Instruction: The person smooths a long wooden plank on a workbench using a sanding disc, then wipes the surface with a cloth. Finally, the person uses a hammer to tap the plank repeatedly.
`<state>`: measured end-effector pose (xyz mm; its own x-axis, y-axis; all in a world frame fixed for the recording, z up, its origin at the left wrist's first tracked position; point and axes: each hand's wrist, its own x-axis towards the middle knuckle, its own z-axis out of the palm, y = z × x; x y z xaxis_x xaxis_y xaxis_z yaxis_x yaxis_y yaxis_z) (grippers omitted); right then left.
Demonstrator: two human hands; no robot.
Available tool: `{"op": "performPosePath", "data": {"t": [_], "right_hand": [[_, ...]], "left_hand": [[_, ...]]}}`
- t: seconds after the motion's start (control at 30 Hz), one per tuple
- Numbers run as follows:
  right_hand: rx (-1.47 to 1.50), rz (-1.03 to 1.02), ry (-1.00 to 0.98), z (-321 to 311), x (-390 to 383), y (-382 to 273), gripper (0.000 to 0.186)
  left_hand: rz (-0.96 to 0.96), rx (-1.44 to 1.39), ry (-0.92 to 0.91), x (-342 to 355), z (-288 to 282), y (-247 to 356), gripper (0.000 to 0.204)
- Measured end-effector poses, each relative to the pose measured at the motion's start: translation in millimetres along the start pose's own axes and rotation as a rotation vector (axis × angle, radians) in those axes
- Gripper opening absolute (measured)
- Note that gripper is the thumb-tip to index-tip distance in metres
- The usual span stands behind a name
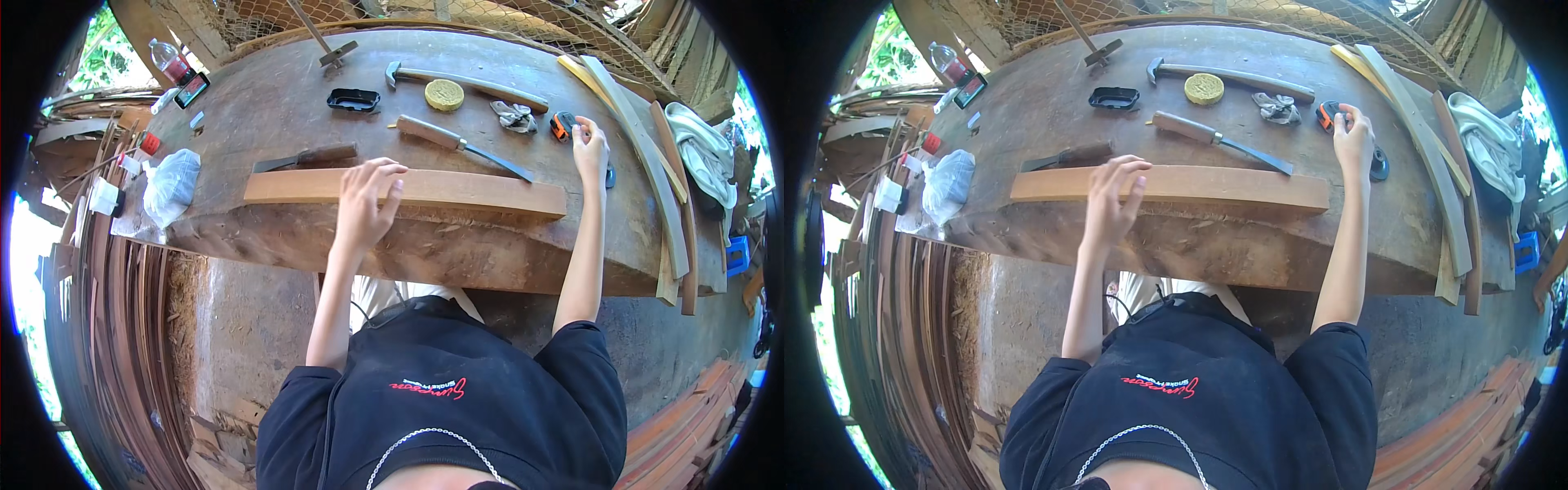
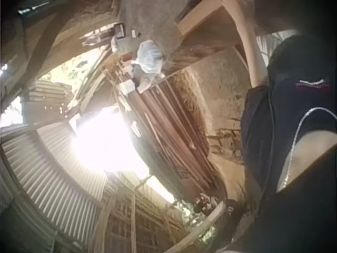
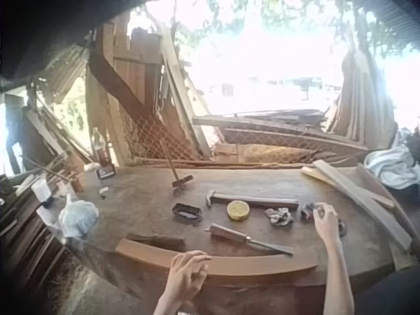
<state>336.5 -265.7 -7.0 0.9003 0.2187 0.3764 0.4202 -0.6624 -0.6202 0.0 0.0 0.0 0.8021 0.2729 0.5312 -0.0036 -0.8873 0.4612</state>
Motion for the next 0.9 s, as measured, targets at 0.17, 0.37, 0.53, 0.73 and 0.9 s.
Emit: {"op": "performPosePath", "data": {"t": [0.17,0.37,0.53,0.73,0.9], "right_hand": [[-0.569,0.154,0.095,-6.7,-5.0,19.9,0.044],[-0.379,0.12,0.201,-12.2,-18.8,95.6,0.036],[-0.185,0.026,0.336,-24.0,-35.7,67.0,0.031],[0.138,-0.245,0.114,-16.2,-98.1,-64.8,0.026],[0.216,-0.435,-0.18,34.2,-152.7,-110.8,0.023]], "left_hand": [[-0.006,0.168,0.08,-2.9,42.7,-7.3,0.029],[-0.023,0.212,0.041,-3.8,44.7,-12.8,0.03],[-0.026,0.18,0.04,-4.4,44.5,-12.6,0.029],[-0.061,0.088,0.124,-3.7,45.8,-10.2,0.03],[-0.16,-0.212,0.237,-3.6,43.5,-3.0,0.028]]}}
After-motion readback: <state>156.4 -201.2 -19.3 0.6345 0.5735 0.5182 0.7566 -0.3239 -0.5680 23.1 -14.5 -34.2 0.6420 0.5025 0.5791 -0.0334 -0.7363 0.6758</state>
